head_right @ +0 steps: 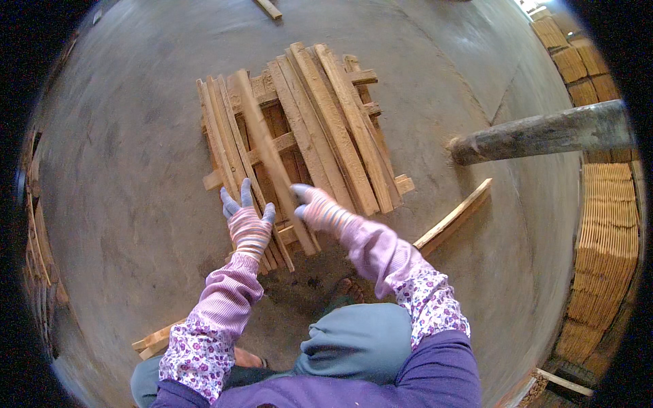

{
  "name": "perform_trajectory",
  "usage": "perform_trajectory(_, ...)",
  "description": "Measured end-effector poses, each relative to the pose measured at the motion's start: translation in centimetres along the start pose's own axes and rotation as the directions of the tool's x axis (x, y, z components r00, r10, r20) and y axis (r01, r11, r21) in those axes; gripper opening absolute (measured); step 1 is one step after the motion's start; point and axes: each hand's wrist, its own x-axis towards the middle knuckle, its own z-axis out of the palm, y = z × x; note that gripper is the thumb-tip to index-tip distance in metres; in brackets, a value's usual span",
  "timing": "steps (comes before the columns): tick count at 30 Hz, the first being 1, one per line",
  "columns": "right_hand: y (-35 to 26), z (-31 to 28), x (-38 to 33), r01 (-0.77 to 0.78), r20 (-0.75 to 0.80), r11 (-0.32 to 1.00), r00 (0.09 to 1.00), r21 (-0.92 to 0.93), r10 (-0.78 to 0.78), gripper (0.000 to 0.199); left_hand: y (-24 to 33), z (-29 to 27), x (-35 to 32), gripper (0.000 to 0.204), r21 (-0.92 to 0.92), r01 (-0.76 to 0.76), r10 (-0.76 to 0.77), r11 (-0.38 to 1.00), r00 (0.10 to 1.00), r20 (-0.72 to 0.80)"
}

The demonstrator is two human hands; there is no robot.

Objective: The person sits on the floor and repeatedly picks up thin wooden planks, aligns them, and stacks them into a neat pile. The person then carries the stack to a larger pile of planks and places it on top.

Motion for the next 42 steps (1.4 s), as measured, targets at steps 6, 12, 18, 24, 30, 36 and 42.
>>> perform_trajectory(6, -1.5, 2.4, -0.9, 0.061, -0.091, 0.669, 0.977, -0.741, -0.19, 0.052, -0.3, -0.6, -0.2, 0.094, -0.082, -0.001, -0.001, 0.997, 1.0, -0.015)
perform_trajectory(12, 0.8, -2.0, 0.7, -0.392, -0.486, 0.341, 0.836, -0.854, -0.255, 0.072, 1.1, -1.0, -0.2, 0.096, -0.074, 0.018, -0.015, 0.997, 0.999, 0.046)
perform_trajectory(18, -0.4, -5.1, 0.1, -0.044, -0.365, 0.99, 0.931, -0.134, -0.008, 0.058, 0.9, -1.2, -0.2, 0.095, -0.078, 0.04, -0.034, 0.996, 0.996, 0.079)
perform_trajectory(24, -2.1, -3.3, -1.1, -0.028, -0.234, 0.988, 0.97, 0.149, 0.063, 0.062, 0.3, -1.8, -0.1, 0.099, -0.045, 0.071, -0.066, 0.996, 0.992, 0.107)
perform_trajectory(30, -5.0, 4.0, -5.6, 0.294, 0.026, 0.946, 0.956, -0.14, -0.293, 0.061, -0.6, -4.3, 3.4, 0.1, -0.367, -0.172, 0.019, 0.914, 0.923, -0.385)
perform_trajectory(36, -3.4, 0.4, -3.4, -0.25, -0.379, 0.416, 0.886, -0.874, -0.265, 0.064, -7.0, -12.1, 8.6, 0.047, -0.871, 0.2, -0.15, 0.448, 0.978, 0.147)
perform_trajectory(42, -0.1, -3.4, 0.3, -0.489, -0.521, 0.275, 0.852, -0.828, -0.054, 0.072, -23.7, -18.1, 4.4, 0.051, -0.378, 0.172, -0.081, 0.91, 0.966, 0.245)
